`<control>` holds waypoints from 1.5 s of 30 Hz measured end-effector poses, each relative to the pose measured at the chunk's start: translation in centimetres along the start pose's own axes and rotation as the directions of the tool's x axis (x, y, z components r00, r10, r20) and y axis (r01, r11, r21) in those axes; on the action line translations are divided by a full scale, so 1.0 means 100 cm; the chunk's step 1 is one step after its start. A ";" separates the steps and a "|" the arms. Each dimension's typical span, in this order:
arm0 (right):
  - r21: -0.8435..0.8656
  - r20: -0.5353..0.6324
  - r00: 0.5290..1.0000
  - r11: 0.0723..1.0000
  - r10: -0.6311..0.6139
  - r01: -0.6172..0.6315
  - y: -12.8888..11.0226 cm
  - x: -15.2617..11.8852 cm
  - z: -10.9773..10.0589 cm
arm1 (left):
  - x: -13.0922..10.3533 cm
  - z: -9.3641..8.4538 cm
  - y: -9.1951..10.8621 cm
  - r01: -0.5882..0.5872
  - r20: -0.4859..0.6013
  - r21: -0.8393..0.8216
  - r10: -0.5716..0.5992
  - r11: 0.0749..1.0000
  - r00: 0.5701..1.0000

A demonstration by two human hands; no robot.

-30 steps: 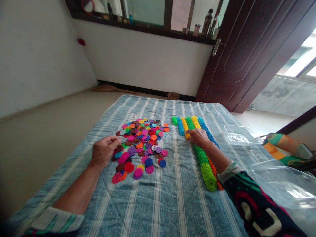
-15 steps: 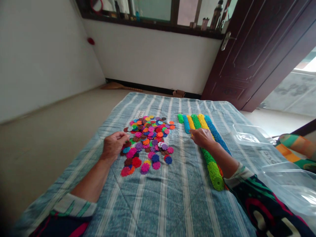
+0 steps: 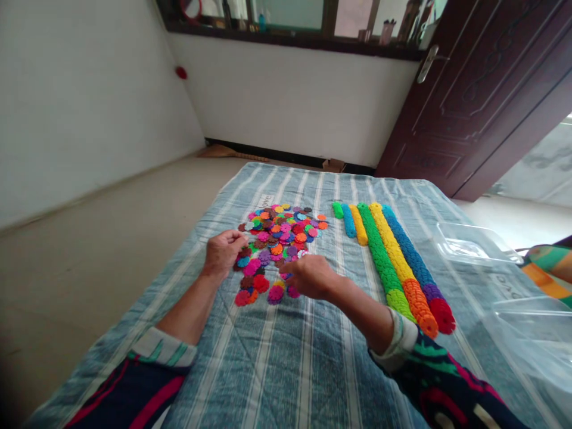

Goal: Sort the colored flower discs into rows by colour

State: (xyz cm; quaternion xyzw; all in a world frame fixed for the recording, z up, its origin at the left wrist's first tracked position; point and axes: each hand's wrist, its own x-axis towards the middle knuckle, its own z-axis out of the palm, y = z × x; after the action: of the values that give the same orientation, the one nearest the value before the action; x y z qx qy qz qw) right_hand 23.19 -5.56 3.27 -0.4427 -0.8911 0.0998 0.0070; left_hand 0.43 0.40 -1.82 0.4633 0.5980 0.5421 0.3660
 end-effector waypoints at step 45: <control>-0.100 -0.122 0.824 0.819 0.554 -0.565 0.166 -0.039 -0.030 | 0.005 -0.004 0.008 0.013 -0.006 0.109 -0.012 0.994 1.000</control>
State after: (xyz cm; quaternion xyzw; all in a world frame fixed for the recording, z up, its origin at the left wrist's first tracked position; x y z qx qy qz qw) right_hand 38.93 1.60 3.47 -0.6883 -0.7251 0.0192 -0.0128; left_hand 0.06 0.75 -0.91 0.4772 0.6306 0.5077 0.3419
